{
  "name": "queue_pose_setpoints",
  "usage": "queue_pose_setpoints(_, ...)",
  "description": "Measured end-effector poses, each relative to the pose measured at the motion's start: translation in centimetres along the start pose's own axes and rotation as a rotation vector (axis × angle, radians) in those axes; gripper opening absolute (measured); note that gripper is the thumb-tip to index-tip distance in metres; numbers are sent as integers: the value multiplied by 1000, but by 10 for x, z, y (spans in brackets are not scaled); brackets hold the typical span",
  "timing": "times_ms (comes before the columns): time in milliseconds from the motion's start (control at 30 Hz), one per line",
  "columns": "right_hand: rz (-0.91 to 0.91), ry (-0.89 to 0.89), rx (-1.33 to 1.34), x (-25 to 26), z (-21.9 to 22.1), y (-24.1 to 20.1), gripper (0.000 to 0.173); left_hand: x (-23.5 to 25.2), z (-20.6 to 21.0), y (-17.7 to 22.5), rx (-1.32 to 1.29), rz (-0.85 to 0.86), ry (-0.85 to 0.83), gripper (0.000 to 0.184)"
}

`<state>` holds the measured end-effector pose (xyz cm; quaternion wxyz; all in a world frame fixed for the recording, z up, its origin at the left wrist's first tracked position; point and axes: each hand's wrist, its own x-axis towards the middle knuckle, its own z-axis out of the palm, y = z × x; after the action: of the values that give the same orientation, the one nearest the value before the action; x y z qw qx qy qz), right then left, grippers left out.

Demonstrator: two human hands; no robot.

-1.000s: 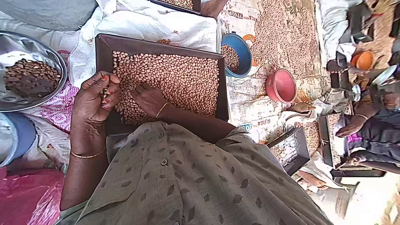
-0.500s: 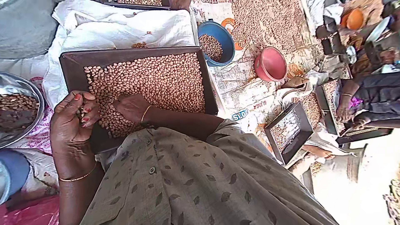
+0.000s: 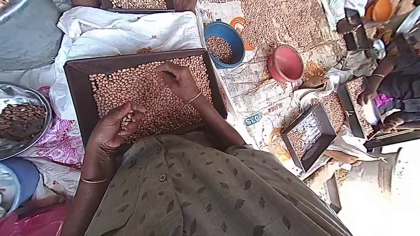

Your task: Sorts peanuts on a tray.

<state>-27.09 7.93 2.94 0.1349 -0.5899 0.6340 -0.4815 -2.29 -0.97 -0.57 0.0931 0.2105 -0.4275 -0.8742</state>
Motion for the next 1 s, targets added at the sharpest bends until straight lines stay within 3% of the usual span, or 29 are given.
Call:
queue_pose_setpoints(133, 226, -93, -407, -16, -52, 43, 20, 17, 15, 2, -137, 31, -42, 33)
queue_pose_setpoints(367, 327, -137, -583, -31, -49, 63, 19, 60, 46, 26, -48, 43, 53, 33)
queue_pose_setpoints(433, 341, -123, -584, -30, -51, 60, 19, 71, 54, 27, 32, -14, 121, 38)
queue_pose_setpoints(500, 238, -6, -445, -32, -55, 58, 19, 81, 61, 25, 117, -84, 156, 49)
queue_pose_setpoints(567, 97, 62, -82, -34, -59, 44, 19, 88, 65, 18, 199, -136, 104, 59)
queue_pose_setpoints(633, 60, -2, 205, -37, -60, 27, 27, 91, 66, 9, 235, -180, 18, 63)
queue_pose_setpoints(700, 59, -56, 98, -42, -60, 25, 21, 92, 68, 3, 194, -197, -48, 62)
queue_pose_setpoints(800, 145, -157, -251, -56, -58, 41, 16, 94, 57, 0, 15, -174, -93, 44)
queue_pose_setpoints(1000, 320, -165, -314, -81, -64, 52, 18, 86, 26, 13, -53, -13, 57, 37)
